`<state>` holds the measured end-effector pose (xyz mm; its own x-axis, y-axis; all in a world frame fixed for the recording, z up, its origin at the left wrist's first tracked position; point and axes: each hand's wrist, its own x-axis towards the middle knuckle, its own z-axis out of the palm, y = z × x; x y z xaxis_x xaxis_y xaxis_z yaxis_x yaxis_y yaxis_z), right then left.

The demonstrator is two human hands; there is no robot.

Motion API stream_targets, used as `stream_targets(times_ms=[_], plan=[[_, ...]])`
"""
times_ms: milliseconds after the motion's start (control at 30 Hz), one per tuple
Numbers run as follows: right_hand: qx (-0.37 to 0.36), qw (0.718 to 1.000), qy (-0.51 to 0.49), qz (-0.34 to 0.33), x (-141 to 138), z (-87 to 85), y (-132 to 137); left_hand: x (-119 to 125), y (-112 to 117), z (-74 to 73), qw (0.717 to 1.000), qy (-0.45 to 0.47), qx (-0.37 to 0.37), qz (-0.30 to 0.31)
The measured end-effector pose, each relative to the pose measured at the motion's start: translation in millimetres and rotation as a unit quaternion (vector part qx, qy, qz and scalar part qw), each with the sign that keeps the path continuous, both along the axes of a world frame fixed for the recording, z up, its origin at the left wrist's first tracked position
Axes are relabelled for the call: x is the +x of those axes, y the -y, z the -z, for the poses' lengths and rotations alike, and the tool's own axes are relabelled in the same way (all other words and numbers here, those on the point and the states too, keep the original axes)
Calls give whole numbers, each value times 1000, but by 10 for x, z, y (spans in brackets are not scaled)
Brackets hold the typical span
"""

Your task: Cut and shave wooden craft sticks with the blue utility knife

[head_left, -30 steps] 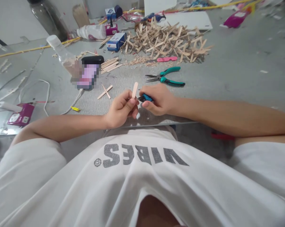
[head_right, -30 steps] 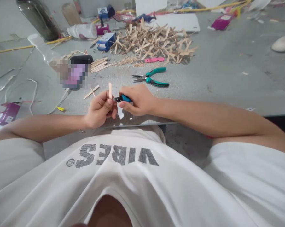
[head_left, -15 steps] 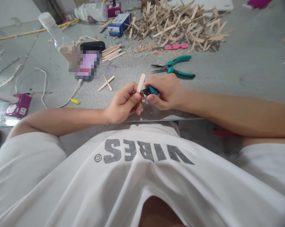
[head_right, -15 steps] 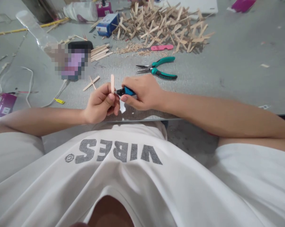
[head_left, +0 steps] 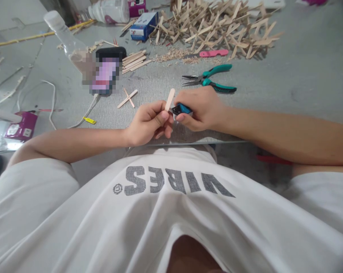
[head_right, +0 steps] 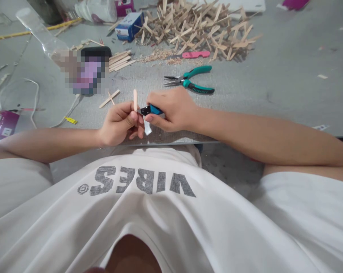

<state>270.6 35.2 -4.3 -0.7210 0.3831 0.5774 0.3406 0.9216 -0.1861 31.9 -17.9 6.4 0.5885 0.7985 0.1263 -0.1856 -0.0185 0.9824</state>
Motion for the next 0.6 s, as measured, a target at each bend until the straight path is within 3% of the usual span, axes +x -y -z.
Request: stream_targets(times_ms=[167,600], plan=[[-5,1000,22,-19,17,-35,15,-62,-64,-12,999,-10,-10,45],[-37,997,61,5,-36,-23,64,-72,6,-16,997,-54,-60,8]])
